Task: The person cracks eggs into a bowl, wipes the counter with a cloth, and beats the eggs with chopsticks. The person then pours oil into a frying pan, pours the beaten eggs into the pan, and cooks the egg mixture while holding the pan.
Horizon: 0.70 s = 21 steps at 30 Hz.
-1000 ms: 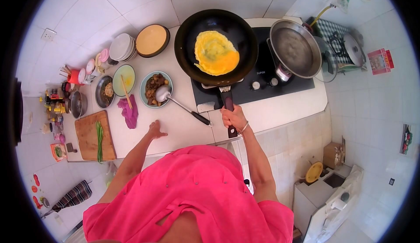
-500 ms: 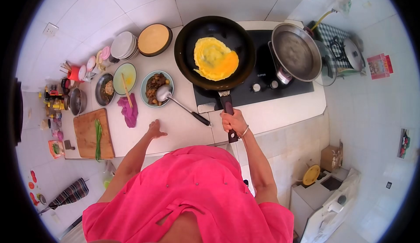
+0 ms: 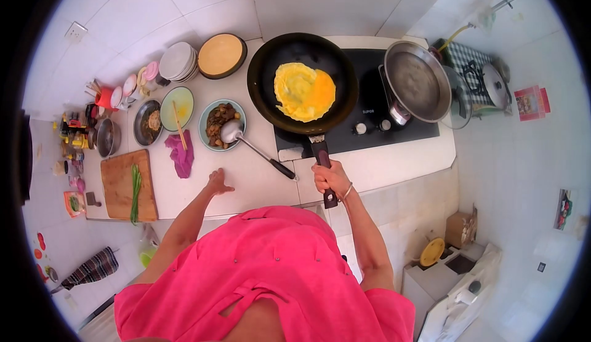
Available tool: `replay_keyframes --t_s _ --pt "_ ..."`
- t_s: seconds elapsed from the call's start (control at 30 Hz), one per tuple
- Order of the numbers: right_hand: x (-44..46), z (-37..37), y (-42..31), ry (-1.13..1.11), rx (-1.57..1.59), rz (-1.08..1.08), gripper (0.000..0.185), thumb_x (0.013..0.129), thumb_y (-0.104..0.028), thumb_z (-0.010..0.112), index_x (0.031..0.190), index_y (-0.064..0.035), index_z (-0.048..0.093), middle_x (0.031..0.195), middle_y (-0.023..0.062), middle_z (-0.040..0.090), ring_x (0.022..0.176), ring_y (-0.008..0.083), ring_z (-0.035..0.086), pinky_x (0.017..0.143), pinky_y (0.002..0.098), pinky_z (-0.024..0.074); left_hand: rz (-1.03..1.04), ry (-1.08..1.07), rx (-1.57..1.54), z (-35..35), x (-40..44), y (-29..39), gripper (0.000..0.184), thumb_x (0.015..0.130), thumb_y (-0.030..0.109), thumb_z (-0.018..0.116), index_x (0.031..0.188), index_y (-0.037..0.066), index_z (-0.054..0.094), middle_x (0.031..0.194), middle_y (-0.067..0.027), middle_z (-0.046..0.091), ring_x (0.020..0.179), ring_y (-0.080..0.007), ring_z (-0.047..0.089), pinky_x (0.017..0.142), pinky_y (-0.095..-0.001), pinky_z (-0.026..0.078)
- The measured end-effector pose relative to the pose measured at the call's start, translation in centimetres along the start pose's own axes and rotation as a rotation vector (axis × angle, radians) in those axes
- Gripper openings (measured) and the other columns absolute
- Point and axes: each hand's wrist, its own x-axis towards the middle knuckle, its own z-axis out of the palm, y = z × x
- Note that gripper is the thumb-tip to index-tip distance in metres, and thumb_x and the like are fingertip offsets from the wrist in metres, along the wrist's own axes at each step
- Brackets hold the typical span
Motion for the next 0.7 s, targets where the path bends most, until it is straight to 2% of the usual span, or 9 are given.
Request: replay_keyframes --t_s 0.7 --pt "-2.1 0.0 -1.3 0.007 -0.039 0.067 0.016 0.088 -0.012 0.059 0.079 -0.0052 0.047 0.055 -0.0033 0.04 0.04 0.006 0.037 0.038 0.0245 0.0347 0.008 0.016 -0.015 -0.3 -0.2 0.3 0.096 0.057 0.04 0.086 0.124 -0.006 0.035 0.121 -0.0281 0.046 0.117 -0.0423 0.042 0.1 -0.0435 0.037"
